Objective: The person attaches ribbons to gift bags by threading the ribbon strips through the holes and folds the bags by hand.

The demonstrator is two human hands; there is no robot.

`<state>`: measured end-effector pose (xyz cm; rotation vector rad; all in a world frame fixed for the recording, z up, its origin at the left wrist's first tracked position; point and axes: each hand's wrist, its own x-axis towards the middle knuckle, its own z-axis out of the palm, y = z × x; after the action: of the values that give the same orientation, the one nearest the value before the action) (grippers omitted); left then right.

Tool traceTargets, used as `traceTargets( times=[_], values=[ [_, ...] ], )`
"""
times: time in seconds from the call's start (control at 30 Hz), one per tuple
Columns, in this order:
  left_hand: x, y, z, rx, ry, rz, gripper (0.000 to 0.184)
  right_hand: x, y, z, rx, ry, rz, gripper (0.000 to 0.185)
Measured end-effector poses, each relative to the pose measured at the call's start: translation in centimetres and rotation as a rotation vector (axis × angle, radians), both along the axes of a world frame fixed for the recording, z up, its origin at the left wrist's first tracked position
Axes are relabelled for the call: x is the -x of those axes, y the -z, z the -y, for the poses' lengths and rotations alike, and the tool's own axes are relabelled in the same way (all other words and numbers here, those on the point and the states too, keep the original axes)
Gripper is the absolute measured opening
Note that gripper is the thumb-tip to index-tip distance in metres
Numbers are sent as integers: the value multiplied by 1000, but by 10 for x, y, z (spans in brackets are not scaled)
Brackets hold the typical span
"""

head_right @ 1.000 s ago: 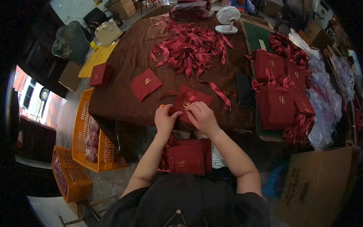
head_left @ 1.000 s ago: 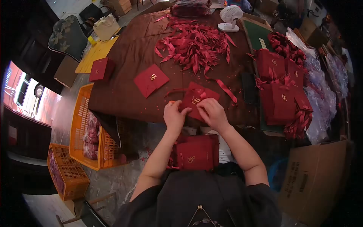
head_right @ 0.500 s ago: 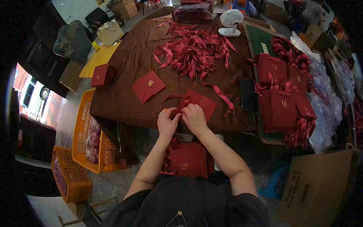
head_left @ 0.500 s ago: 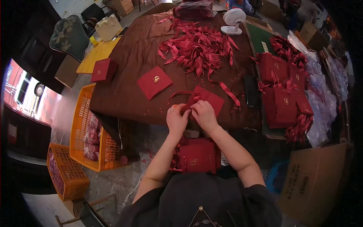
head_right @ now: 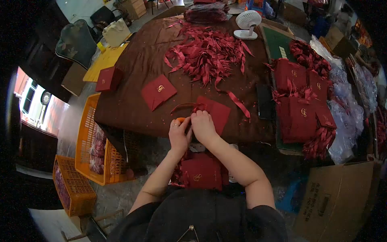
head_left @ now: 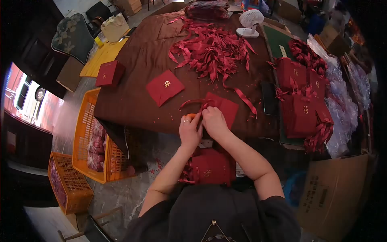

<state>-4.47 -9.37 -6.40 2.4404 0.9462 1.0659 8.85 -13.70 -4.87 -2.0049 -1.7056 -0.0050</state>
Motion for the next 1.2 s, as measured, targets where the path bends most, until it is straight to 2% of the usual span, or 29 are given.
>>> traceTargets(
  times=[0.1,0.17,0.2,0.23,0.3,0.33,0.37,0.43,0.47,0.5,0.57,0.6,0.67,0.73,0.77,0.8,0.87,0.93,0.97,1.03,1.1,1.13,1.2],
  values=[
    [-2,2,2,11,-11,-1,36,-3,-1,-6,49,-14,5,12],
    [-2,6,-1,65,-21,82,38,-8,16,-14,-68,-14,-202,9],
    [0,-4,-2,167,-5,35,35,-5,15,-13,-91,9,-220,12],
    [3,-7,-7,166,-4,35,35,-3,5,-9,-92,10,-219,12],
    [14,-12,-22,422,156,78,33,2,-10,-1,-160,38,-321,22],
    [17,-14,-30,429,126,-35,32,2,-8,-2,-165,29,-287,30],
    [19,-16,-36,428,125,-40,32,1,-5,-2,-166,30,-292,30],
    [17,-27,-50,436,111,-214,31,-4,-3,-3,-255,-51,-237,26],
    [12,-25,-60,766,110,-179,28,-5,-2,-2,-258,-48,-233,26],
    [9,-25,-63,763,114,-177,28,-5,-2,-1,-280,-31,-286,26],
    [6,-23,-65,540,133,-283,21,-8,2,-1,-305,-15,-336,25],
    [5,-24,-65,538,133,-284,21,-9,4,-3,-292,-23,-399,26],
    [5,-24,-65,197,128,-316,17,-12,10,-3,-283,-32,-467,27],
    [8,-21,-60,210,98,-270,15,-20,5,1,-405,-120,-361,34],
    [8,-19,-57,226,68,-216,14,-22,3,5,-396,-99,-473,40],
    [11,-19,-56,226,70,-214,14,-26,4,7,-396,-97,-470,40],
    [27,-20,-60,145,-119,28,10,-33,8,12,-330,11,-482,44],
    [50,-29,-71,194,-247,79,9,-40,13,11,-355,-6,-472,45],
    [58,-36,-69,351,-266,80,9,-41,14,11,-312,-22,-481,44],
    [59,-26,-67,294,-298,33,10,-40,17,11,-276,-39,-493,42],
    [63,-14,-67,174,-323,-4,9,-42,23,16,-267,-132,-297,40],
    [65,-13,-68,168,-323,-2,9,-41,11,24,-273,-133,-296,40],
    [66,-10,-68,217,-334,38,9,-41,-11,52,-233,-233,-18,40]
  ],
)
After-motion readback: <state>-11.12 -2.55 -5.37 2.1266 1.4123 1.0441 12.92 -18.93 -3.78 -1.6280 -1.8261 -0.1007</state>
